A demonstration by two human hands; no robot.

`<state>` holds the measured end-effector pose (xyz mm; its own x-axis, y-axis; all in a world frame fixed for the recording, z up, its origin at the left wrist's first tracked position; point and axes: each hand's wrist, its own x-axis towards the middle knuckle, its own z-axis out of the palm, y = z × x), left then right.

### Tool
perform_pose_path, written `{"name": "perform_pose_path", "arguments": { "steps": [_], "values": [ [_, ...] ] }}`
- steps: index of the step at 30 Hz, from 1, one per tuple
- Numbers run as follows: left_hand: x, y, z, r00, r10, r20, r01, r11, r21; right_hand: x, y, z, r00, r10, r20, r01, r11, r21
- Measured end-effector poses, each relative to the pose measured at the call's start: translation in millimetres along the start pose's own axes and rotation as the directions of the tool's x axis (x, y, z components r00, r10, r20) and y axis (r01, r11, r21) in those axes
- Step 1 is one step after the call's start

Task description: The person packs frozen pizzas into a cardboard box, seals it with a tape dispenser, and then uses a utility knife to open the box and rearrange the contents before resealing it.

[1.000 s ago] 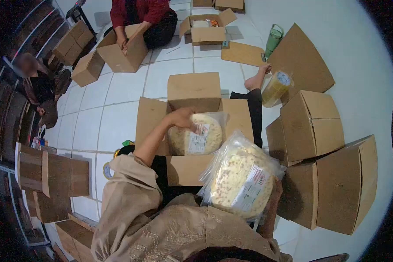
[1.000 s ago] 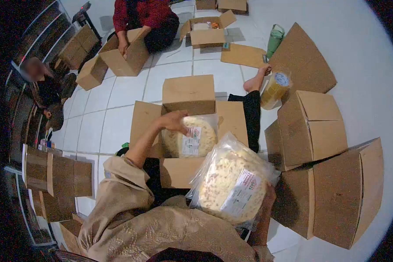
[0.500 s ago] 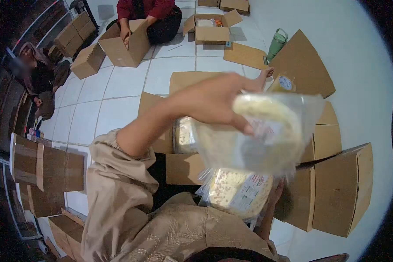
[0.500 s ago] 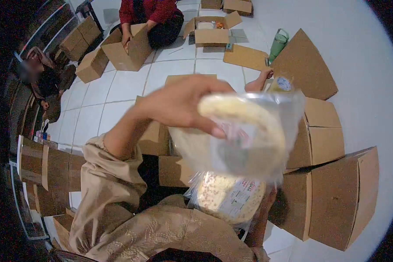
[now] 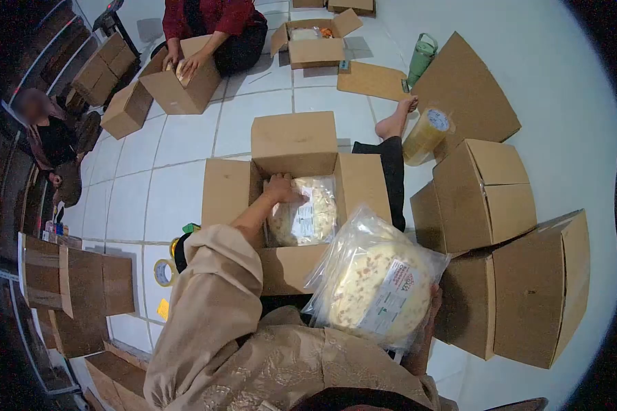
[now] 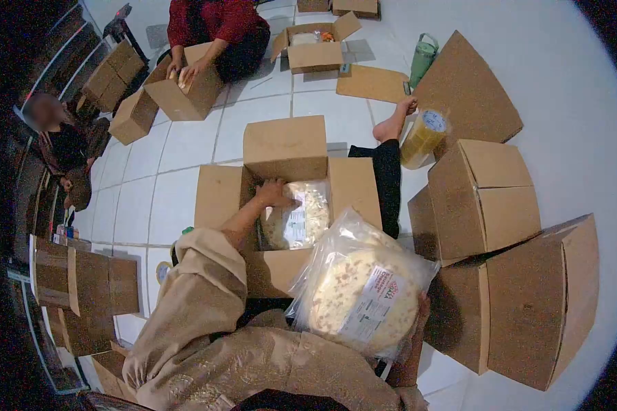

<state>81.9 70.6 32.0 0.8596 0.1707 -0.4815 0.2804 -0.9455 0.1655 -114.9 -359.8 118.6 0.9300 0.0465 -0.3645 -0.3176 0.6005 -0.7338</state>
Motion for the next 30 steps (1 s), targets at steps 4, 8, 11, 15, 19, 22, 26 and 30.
{"name": "perform_pose_path", "arguments": {
  "steps": [4, 8, 11, 15, 19, 22, 26, 30],
  "values": [
    [-65, 21, -57, 0.989, 0.116, -0.095, -0.102, 0.984, 0.143, 2, 0, 1, 1.0, 0.021, 0.01, -0.021, 1.0, 0.006],
    [-138, 17, -62, 0.828, 0.4, -0.392, -0.324, 0.913, 0.249, 1, 2, 5, 0.998, 0.046, 0.032, -0.046, 0.999, 0.015],
    [-198, 33, -45, 0.898, 0.366, -0.244, -0.326, 0.926, 0.19, 3, 2, 2, 0.996, 0.073, 0.054, -0.075, 0.997, 0.03],
    [-196, 22, -32, 0.82, 0.428, -0.381, -0.421, 0.901, 0.104, 4, 1, 11, 0.992, 0.125, 0.022, -0.126, 0.985, 0.119],
    [-128, 4, -54, 0.883, 0.373, -0.284, -0.393, 0.919, -0.016, 1, 0, 16, 0.993, 0.109, -0.034, -0.104, 0.987, 0.122],
    [-19, -20, -53, 0.945, 0.23, 0.231, -0.203, 0.97, -0.134, 2, 0, 8, 0.995, 0.096, -0.026, -0.093, 0.992, 0.082],
    [105, -59, 57, 0.826, 0.412, 0.385, -0.244, 0.877, -0.414, 4, 1, 0, 0.996, 0.083, -0.036, -0.081, 0.995, 0.055],
    [14, -9, -22, 0.941, 0.107, 0.32, -0.085, 0.993, -0.081, 7, 3, -5, 0.996, 0.084, -0.033, -0.083, 0.996, 0.038]
  ]
}}
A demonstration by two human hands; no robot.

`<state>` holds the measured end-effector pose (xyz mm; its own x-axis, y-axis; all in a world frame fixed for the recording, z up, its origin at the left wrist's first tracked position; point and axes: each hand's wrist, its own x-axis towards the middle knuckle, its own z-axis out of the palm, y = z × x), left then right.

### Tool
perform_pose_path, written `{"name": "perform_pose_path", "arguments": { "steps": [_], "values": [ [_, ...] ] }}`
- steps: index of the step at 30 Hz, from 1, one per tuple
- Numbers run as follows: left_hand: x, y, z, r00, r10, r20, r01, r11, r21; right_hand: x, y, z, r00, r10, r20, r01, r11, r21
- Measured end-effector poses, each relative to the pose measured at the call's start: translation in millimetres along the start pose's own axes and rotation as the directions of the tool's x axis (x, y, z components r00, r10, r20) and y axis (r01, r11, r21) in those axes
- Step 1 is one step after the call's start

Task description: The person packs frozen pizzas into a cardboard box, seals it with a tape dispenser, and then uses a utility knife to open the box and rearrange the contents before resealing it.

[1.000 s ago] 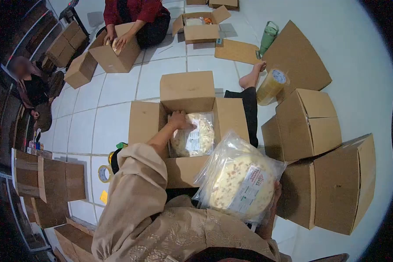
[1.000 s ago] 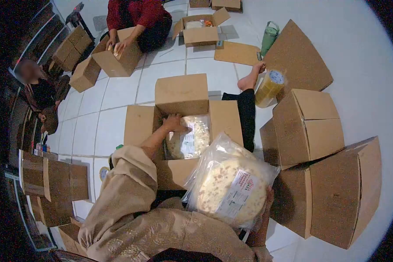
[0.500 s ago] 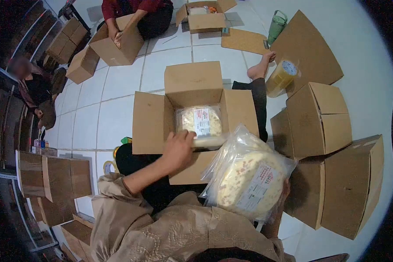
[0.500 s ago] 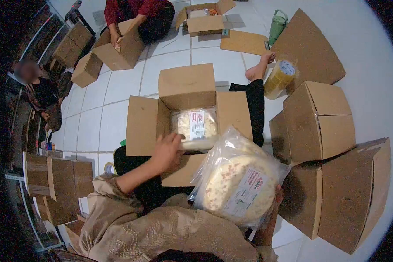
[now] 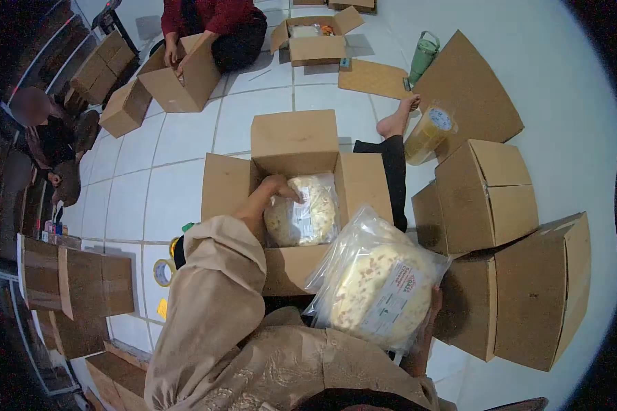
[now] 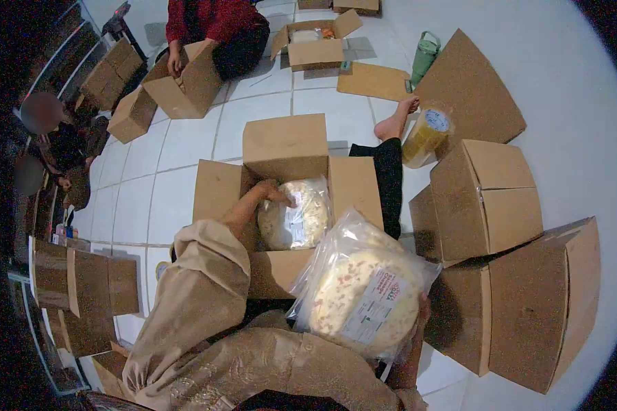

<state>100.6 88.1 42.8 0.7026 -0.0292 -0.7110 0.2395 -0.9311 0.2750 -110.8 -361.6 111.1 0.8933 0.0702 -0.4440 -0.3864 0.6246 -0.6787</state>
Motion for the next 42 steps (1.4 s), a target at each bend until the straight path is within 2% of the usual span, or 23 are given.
{"name": "perform_pose_path", "arguments": {
  "steps": [2, 5, 9, 11, 12, 14, 16, 17, 18, 19, 20, 22, 24, 25, 27, 30, 33, 34, 36, 38, 39, 41, 42],
  "values": [
    [9, -15, 7, 0.994, -0.033, -0.107, 0.022, 0.994, -0.106, 4, 1, -2, 1.0, 0.009, 0.01, -0.009, 1.0, -0.004],
    [-13, -4, 2, 0.972, -0.126, -0.197, 0.136, 0.99, 0.039, 7, 1, -6, 1.0, 0.011, 0.011, -0.011, 1.0, -0.013],
    [-90, 18, 2, 0.927, 0.058, -0.372, 0.019, 0.979, 0.201, 9, 4, -11, 1.0, 0.0, -0.001, 0.0, 0.999, -0.035],
    [-131, 30, 9, 0.795, 0.141, -0.59, -0.013, 0.976, 0.217, 9, 5, -17, 1.0, 0.016, -0.001, -0.016, 0.999, -0.037],
    [-153, 42, 9, 0.803, 0.142, -0.579, -0.015, 0.976, 0.217, 10, 6, -21, 1.0, 0.021, -0.002, -0.022, 0.999, -0.043],
    [-182, 72, 12, 0.521, 0.216, -0.826, -0.098, 0.976, 0.193, 14, 8, -33, 0.999, 0.045, -0.003, -0.045, 0.998, -0.047],
    [-178, 81, 38, 0.73, 0.311, -0.608, -0.555, 0.789, -0.262, 19, 14, -53, 0.999, 0.045, -0.006, -0.045, 0.997, -0.059],
    [-187, 97, 51, 0.816, 0.372, -0.442, -0.553, 0.724, -0.412, 31, 23, -85, 1.0, 0.015, -0.017, -0.017, 0.996, -0.085],
    [-200, 119, 54, 0.8, 0.493, -0.343, -0.597, 0.71, -0.373, 42, 32, -117, 0.999, -0.015, -0.029, 0.011, 0.994, -0.113],
    [-203, 135, 67, 0.788, 0.493, -0.368, -0.599, 0.752, -0.276, 40, 23, -91, 0.996, -0.071, -0.046, 0.062, 0.984, -0.167],
    [-204, 143, 71, 0.815, 0.432, -0.387, -0.562, 0.752, -0.344, 29, 27, -60, 0.979, -0.151, -0.14, 0.091, 0.928, -0.362],
    [-210, 144, 72, 0.837, 0.384, -0.391, -0.531, 0.743, -0.407, 11, 16, -23, 0.988, -0.113, -0.109, 0.073, 0.945, -0.32],
    [-211, 148, 75, 0.68, 0.352, -0.643, -0.544, 0.83, -0.12, 0, 8, -6, 0.995, -0.073, -0.068, 0.052, 0.96, -0.274],
    [-213, 148, 76, 0.677, 0.358, -0.642, -0.547, 0.829, -0.114, -2, 4, 0, 0.994, -0.041, -0.102, 0.013, 0.964, -0.264],
    [-218, 145, 76, 0.804, 0.343, -0.486, -0.546, 0.748, -0.376, -6, -5, 18, 0.992, -0.012, -0.128, -0.02, 0.969, -0.246],
    [-228, 149, 84, 0.766, 0.289, -0.574, -0.567, 0.724, -0.392, -7, -7, 32, 0.981, -0.078, -0.176, 0.023, 0.956, -0.293],
    [-248, 157, 79, 0.754, 0.293, -0.588, -0.565, 0.745, -0.354, 8, 3, 9, 0.987, -0.153, -0.037, 0.14, 0.961, -0.237],
    [-248, 155, 86, 0.704, 0.344, -0.621, -0.583, 0.779, -0.23, 12, 7, -2, 0.984, -0.179, -0.014, 0.167, 0.941, -0.293],
    [-250, 156, 95, 0.693, 0.374, -0.617, -0.615, 0.753, -0.233, 27, 29, -48, 0.979, -0.204, 0.012, 0.195, 0.916, -0.351],
    [-250, 155, 95, 0.688, 0.408, -0.6, -0.637, 0.736, -0.23, 53, 67, -106, 0.968, -0.251, -0.005, 0.244, 0.945, -0.217],
    [-251, 157, 92, 0.682, 0.407, -0.608, -0.639, 0.736, -0.224, 42, 52, -84, 0.967, -0.255, 0.005, 0.25, 0.944, -0.215],
    [-254, 158, 82, 0.792, 0.333, -0.512, -0.611, 0.432, -0.664, 35, 30, -47, 0.975, -0.223, 0.005, 0.219, 0.95, -0.222],
    [-252, 157, 82, 0.775, 0.331, -0.538, -0.631, 0.434, -0.643, 34, 23, -35, 0.979, -0.204, 0.008, 0.201, 0.955, -0.22]
  ]
}}
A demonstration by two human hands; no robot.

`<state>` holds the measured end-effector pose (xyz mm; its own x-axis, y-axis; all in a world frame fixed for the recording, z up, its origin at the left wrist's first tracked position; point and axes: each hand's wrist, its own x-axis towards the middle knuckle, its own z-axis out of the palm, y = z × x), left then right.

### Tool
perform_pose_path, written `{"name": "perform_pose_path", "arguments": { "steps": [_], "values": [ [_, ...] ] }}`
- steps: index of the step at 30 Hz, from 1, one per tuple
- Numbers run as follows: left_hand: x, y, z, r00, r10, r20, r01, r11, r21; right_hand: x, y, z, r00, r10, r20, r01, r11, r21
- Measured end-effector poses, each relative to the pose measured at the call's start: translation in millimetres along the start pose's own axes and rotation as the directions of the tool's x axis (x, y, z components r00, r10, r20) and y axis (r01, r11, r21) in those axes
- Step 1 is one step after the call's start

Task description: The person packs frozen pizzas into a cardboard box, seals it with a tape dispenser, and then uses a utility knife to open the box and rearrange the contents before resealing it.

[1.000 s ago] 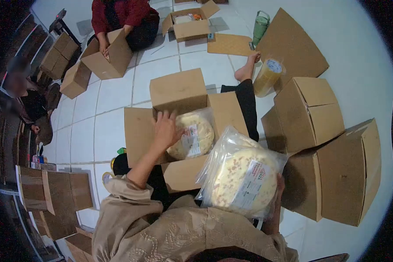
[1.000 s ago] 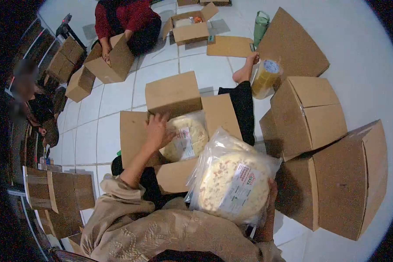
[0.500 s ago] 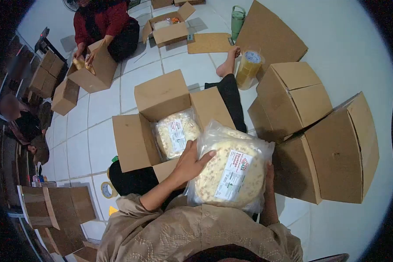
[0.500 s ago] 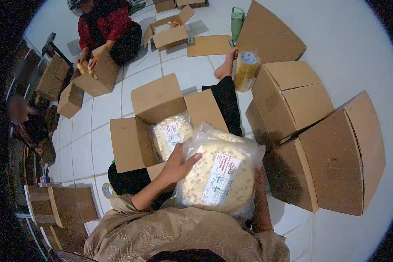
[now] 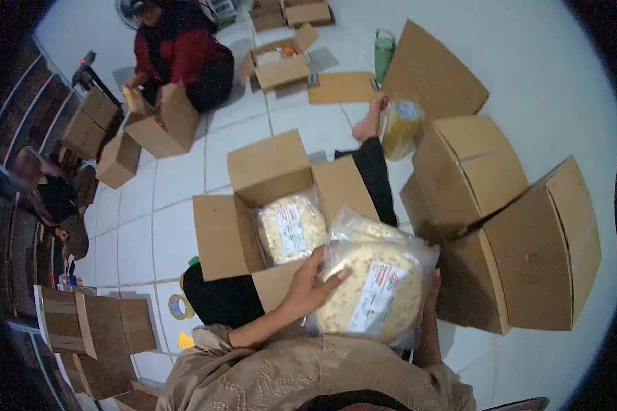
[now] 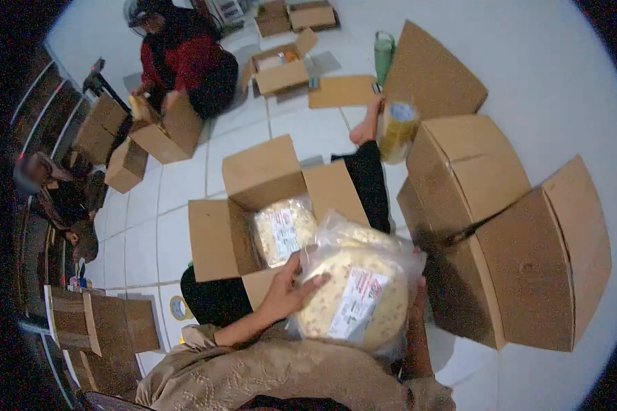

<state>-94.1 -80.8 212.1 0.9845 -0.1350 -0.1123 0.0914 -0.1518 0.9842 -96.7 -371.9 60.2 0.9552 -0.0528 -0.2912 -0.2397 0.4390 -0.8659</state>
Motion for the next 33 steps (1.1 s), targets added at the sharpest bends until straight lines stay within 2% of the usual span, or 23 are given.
{"name": "perform_pose_path", "arguments": {
  "steps": [2, 3, 5, 6, 7, 9, 12, 14, 15, 16, 17, 18, 19, 20, 21, 23, 27, 29, 31, 32, 33],
  "values": [
    [-2, -9, 2, 0.995, -0.088, -0.046, 0.078, 0.979, -0.188, -1, -13, 14, 1.0, 0.022, 0.014, -0.022, 1.0, 0.017],
    [-3, -8, 2, 0.996, -0.061, -0.058, 0.05, 0.983, -0.176, -2, -16, 18, 0.999, 0.03, 0.018, -0.03, 0.999, 0.025],
    [-12, -6, 5, 0.959, -0.215, 0.186, 0.279, 0.836, -0.472, -9, -22, 23, 0.998, 0.054, 0.015, -0.054, 0.998, 0.032],
    [-14, -7, 4, 0.97, -0.199, 0.139, 0.229, 0.939, -0.255, -14, -25, 25, 0.998, 0.063, 0.01, -0.063, 0.997, 0.034],
    [-15, -6, 3, 0.97, -0.197, 0.144, 0.228, 0.94, -0.252, -19, -29, 28, 0.997, 0.071, 0.003, -0.072, 0.997, 0.034],
    [-15, 2, 2, 0.99, 0.004, 0.144, 0.015, 0.991, -0.131, -26, -36, 34, 0.997, 0.079, -0.005, -0.079, 0.996, 0.031],
    [-8, -2, -9, 0.991, -0.07, 0.113, 0.079, 0.994, -0.081, -23, -30, 35, 0.999, 0.036, 0.02, -0.037, 0.998, 0.057],
    [2, -12, -30, 0.992, -0.127, 0.0, 0.127, 0.984, -0.125, -15, -18, 29, 0.996, -0.052, 0.072, 0.046, 0.995, 0.091],
    [10, -5, -44, 0.982, -0.185, -0.038, 0.172, 0.96, -0.219, -16, -26, 37, 0.997, -0.044, 0.061, 0.039, 0.995, 0.091],
    [20, -7, -65, 0.974, -0.214, -0.071, 0.203, 0.97, -0.135, -18, -39, 52, 0.985, -0.12, 0.125, 0.116, 0.992, 0.045],
    [33, -25, -90, 0.966, -0.237, -0.103, 0.215, 0.959, -0.184, -20, -45, 60, 0.963, -0.187, 0.193, 0.19, 0.982, 0.005],
    [42, -28, -109, 0.963, -0.255, -0.083, 0.224, 0.936, -0.273, -19, -38, 53, 0.969, -0.166, 0.184, 0.168, 0.986, 0.004],
    [53, -30, -125, 0.89, -0.431, -0.149, 0.348, 0.854, -0.386, -14, -27, 42, 0.974, -0.119, 0.195, 0.102, 0.99, 0.095],
    [69, -82, -162, 0.898, -0.439, 0.03, 0.381, 0.74, -0.554, -13, -20, 36, 0.975, -0.076, 0.209, 0.036, 0.981, 0.188],
    [77, -95, -177, 0.889, -0.456, 0.031, 0.395, 0.734, -0.552, -16, -21, 39, 0.977, -0.059, 0.203, 0.019, 0.981, 0.191],
    [93, -106, -192, 0.879, -0.425, 0.214, 0.435, 0.533, -0.726, -20, -38, 53, 0.98, -0.061, 0.191, 0.037, 0.991, 0.128],
    [123, -127, -192, 0.842, -0.49, 0.225, 0.484, 0.501, -0.718, -27, -54, 70, 0.982, -0.067, 0.175, 0.054, 0.995, 0.079],
    [131, -138, -191, 0.82, -0.565, 0.091, 0.504, 0.638, -0.583, -28, -56, 70, 0.979, -0.109, 0.173, 0.108, 0.994, 0.012],
    [139, -154, -193, 0.818, -0.572, 0.063, 0.513, 0.675, -0.53, -24, -51, 66, 0.981, -0.103, 0.164, 0.099, 0.995, 0.034],
    [150, -186, -205, 0.788, -0.611, -0.071, 0.538, 0.741, -0.402, -23, -49, 64, 0.982, -0.104, 0.156, 0.096, 0.993, 0.062],
    [153, -191, -205, 0.756, -0.621, -0.209, 0.568, 0.78, -0.262, -23, -50, 65, 0.983, -0.103, 0.155, 0.094, 0.994, 0.06]
  ]
}}
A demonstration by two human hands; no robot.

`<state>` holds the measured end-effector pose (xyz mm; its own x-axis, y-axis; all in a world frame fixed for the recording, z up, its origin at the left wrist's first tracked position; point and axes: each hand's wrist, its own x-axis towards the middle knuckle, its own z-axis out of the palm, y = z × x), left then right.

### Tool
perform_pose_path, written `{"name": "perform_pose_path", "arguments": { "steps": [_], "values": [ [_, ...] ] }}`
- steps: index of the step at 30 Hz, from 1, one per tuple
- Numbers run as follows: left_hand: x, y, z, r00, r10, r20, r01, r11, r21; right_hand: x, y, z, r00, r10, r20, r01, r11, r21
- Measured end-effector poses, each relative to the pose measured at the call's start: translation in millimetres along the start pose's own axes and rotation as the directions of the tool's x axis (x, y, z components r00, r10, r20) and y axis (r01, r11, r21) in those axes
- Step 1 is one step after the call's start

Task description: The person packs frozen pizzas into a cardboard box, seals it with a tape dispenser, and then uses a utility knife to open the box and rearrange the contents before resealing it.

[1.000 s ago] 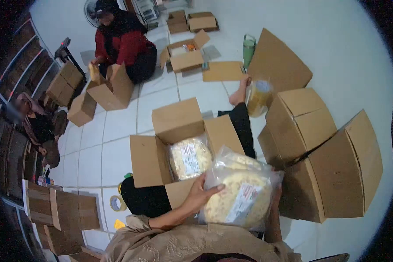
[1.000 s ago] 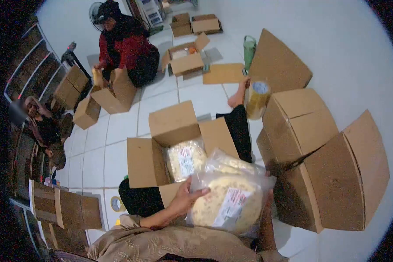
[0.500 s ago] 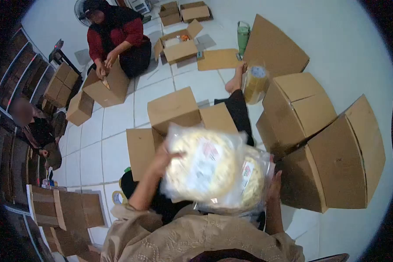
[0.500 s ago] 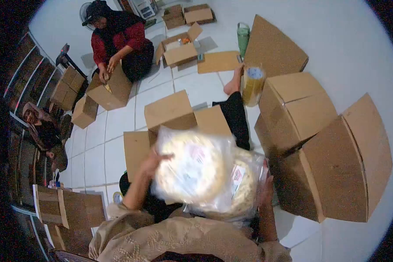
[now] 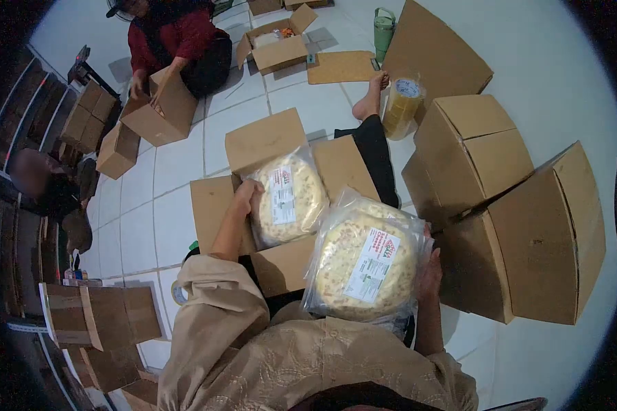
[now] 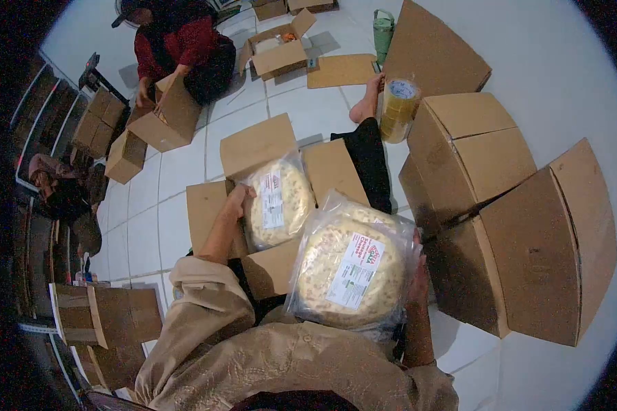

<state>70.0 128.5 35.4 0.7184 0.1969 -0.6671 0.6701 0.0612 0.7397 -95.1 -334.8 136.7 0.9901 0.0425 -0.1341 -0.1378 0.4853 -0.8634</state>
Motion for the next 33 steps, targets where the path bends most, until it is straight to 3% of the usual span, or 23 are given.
{"name": "perform_pose_path", "arguments": {
  "steps": [1, 3, 5, 6, 8, 10, 11, 12, 14, 18, 20, 22, 23, 26, 28, 29, 30, 32, 33],
  "values": [
    [3, -5, 1, 1.0, -0.002, 0.001, 0.002, 1.0, 0.0, 0, -2, 2, 1.0, 0.0, -0.001, 0.0, 1.0, -0.008],
    [2, -10, 6, 0.997, 0.069, -0.033, -0.058, 0.961, 0.27, -1, 1, -2, 1.0, 0.0, -0.001, 0.0, 1.0, -0.013],
    [-7, -17, 21, 0.948, 0.271, -0.166, -0.139, 0.822, 0.552, -2, 11, -15, 0.995, 0.078, -0.069, -0.074, 0.995, 0.068],
    [-20, -21, 33, 0.869, 0.434, -0.239, -0.16, 0.702, 0.694, -2, 8, -11, 0.995, 0.074, -0.073, -0.068, 0.995, 0.069],
    [-67, -20, 64, 0.624, 0.726, -0.288, -0.12, 0.453, 0.883, -3, -3, 4, 0.996, -0.022, -0.087, 0.024, 1.0, 0.016],
    [-128, 3, 89, 0.692, 0.685, -0.229, -0.037, 0.35, 0.936, -4, 2, -4, 0.992, 0.034, -0.121, -0.022, 0.994, 0.105],
    [-130, -13, 86, 0.834, 0.552, -0.022, -0.355, 0.566, 0.744, -4, 5, -11, 0.985, 0.096, -0.141, -0.067, 0.979, 0.192],
    [-134, -31, 82, 0.856, 0.455, 0.245, -0.517, 0.758, 0.398, -4, 15, -25, 0.983, 0.099, -0.152, -0.069, 0.979, 0.19],
    [-210, -19, 127, 0.755, 0.505, 0.418, -0.649, 0.665, 0.37, -4, 36, -57, 0.941, 0.279, -0.191, -0.251, 0.955, 0.158],
    [-240, -30, 162, 0.719, 0.582, 0.38, -0.69, 0.537, 0.484, -5, 37, -57, 0.935, 0.325, -0.141, -0.3, 0.939, 0.17],
    [-250, -31, 166, 0.713, 0.613, 0.34, -0.67, 0.452, 0.589, -6, 52, -61, 0.9, 0.35, -0.261, -0.313, 0.934, 0.175],
    [-258, -35, 170, 0.674, 0.654, 0.343, -0.688, 0.389, 0.613, -4, 30, -29, 0.936, 0.239, -0.259, -0.208, 0.968, 0.143],
    [-259, -38, 169, 0.701, 0.64, 0.315, -0.659, 0.412, 0.629, -3, 20, -18, 0.96, 0.14, -0.242, -0.115, 0.987, 0.116],
    [-256, -62, 167, 0.701, 0.666, 0.257, -0.657, 0.462, 0.595, -2, 13, -17, 0.966, 0.182, -0.183, -0.166, 0.981, 0.101],
    [-256, -76, 168, 0.743, 0.667, 0.064, -0.652, 0.698, 0.295, -3, 13, -10, 0.969, 0.189, -0.159, -0.184, 0.982, 0.044],
    [-253, -80, 170, 0.68, 0.733, -0.013, -0.698, 0.653, 0.295, -2, 14, -5, 0.972, 0.18, -0.15, -0.184, 0.983, -0.01],
    [-252, -81, 168, 0.679, 0.734, -0.015, -0.698, 0.652, 0.298, 0, 13, 0, 0.972, 0.18, -0.147, -0.184, 0.983, -0.008],
    [-252, -79, 162, 0.817, 0.571, 0.084, -0.558, 0.745, 0.365, 4, 10, 7, 0.967, -0.145, -0.208, 0.028, 0.877, -0.481],
    [-254, -77, 163, 0.815, 0.574, 0.084, -0.561, 0.744, 0.364, 5, 14, 2, 0.967, -0.148, -0.206, 0.032, 0.876, -0.481]
  ]
}}
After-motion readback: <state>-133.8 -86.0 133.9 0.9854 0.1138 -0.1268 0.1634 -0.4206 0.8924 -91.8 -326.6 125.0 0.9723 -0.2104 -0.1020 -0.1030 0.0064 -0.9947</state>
